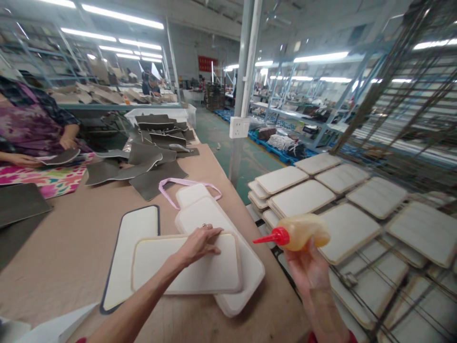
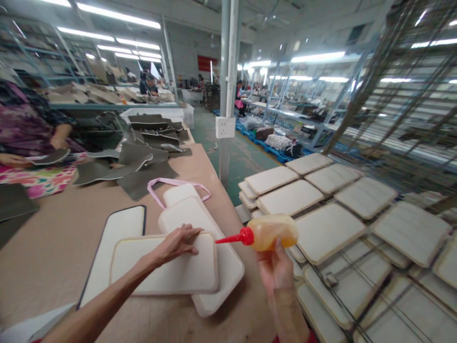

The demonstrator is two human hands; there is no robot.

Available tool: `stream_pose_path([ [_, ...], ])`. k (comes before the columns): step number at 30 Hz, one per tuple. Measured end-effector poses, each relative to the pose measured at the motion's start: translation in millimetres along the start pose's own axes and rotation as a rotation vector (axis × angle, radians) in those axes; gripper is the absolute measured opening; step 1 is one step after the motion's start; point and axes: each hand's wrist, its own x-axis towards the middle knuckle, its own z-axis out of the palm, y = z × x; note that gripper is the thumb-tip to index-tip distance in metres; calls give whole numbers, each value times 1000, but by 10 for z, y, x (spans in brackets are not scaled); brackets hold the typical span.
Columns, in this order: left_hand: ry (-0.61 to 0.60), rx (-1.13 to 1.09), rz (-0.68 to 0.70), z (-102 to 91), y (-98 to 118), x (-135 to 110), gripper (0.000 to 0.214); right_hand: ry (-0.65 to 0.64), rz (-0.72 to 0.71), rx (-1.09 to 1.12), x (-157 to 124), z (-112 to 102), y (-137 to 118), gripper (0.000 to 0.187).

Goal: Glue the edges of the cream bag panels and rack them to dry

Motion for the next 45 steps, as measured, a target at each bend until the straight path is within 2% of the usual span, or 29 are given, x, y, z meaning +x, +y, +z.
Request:
stream_pose_path([
  [3, 25, -64, -12, -192, 81, -143, 42, 19, -63, -16, 2, 187, -124, 50],
  [7, -40, -158, 22, -539, 308, -418, 36, -126, -156, -88, -23, 365, -315, 54],
  [10, -128, -250, 75, -771, 508, -629, 41, -235, -188, -153, -69, 472, -437, 55],
  [15, -156, -264, 82, -991, 799, -872, 42, -361, -190, -198, -184, 641, -566, 50],
  [19, -137, -282, 73, -1052, 936, -1000, 48, -395, -178, -228, -250, 667, -641, 51],
  [24, -72, -287, 63, -1039, 974, -1094, 54, -437, -249, -268, -278, 611, -704, 42],
  [29, -118, -265, 103, -1035, 1014, -1113, 56, -391, -275, -225, -340, 557, -770, 46],
  [35, -117, -271, 113, -1087, 1131, -1167, 48, -401, -178, -259, -517, 466, -858, 46],
  [41, -116, -253, 151, -1126, 1195, -1218, 40, -405, -344, -245, -537, 508, -839, 40],
  [45, -125, -288, 158, -1119, 1196, -1248, 46, -381, -302, -243, -577, 495, -837, 50],
])
